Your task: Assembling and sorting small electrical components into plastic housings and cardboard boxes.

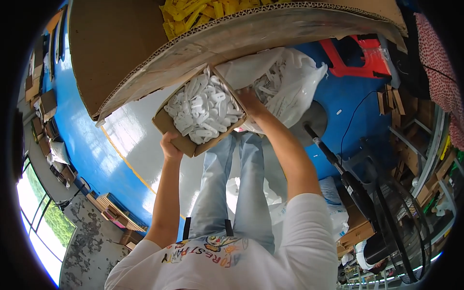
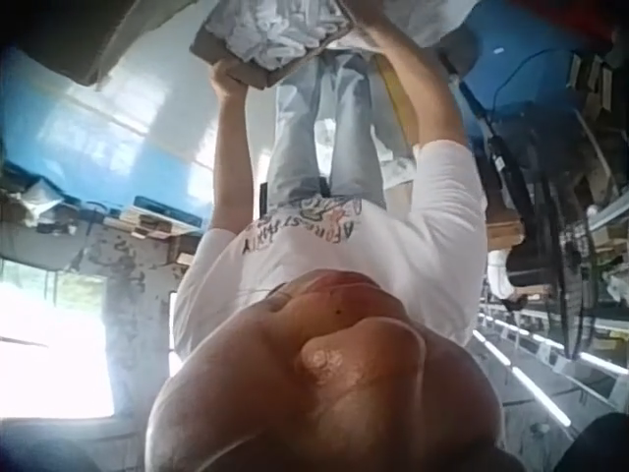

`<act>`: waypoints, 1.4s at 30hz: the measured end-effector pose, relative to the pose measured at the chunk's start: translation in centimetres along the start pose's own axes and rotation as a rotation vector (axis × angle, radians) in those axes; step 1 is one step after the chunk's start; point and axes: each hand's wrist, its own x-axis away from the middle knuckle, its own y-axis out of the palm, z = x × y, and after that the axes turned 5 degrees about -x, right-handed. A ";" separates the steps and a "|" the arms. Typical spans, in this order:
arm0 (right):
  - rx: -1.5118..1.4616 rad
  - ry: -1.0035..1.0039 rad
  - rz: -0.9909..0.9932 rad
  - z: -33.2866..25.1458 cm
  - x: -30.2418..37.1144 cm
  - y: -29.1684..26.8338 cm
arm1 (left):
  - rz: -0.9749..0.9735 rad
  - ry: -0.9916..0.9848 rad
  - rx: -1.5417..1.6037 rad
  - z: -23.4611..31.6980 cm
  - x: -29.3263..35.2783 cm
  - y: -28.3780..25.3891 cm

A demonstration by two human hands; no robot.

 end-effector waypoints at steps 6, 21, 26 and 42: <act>0.259 0.118 0.014 1.9 3.2 -2.2 | -0.092 -0.003 -0.040 0.8 0.8 2.3; -0.689 0.426 0.259 5.9 4.8 -5.9 | -0.184 0.070 -0.005 1.5 0.7 3.7; -0.934 0.439 0.351 3.5 8.0 -10.9 | -0.247 0.101 -0.008 1.3 -0.3 4.3; -0.479 -0.101 0.532 -11.7 9.1 -12.2 | -0.344 0.039 0.042 -3.4 -2.6 12.4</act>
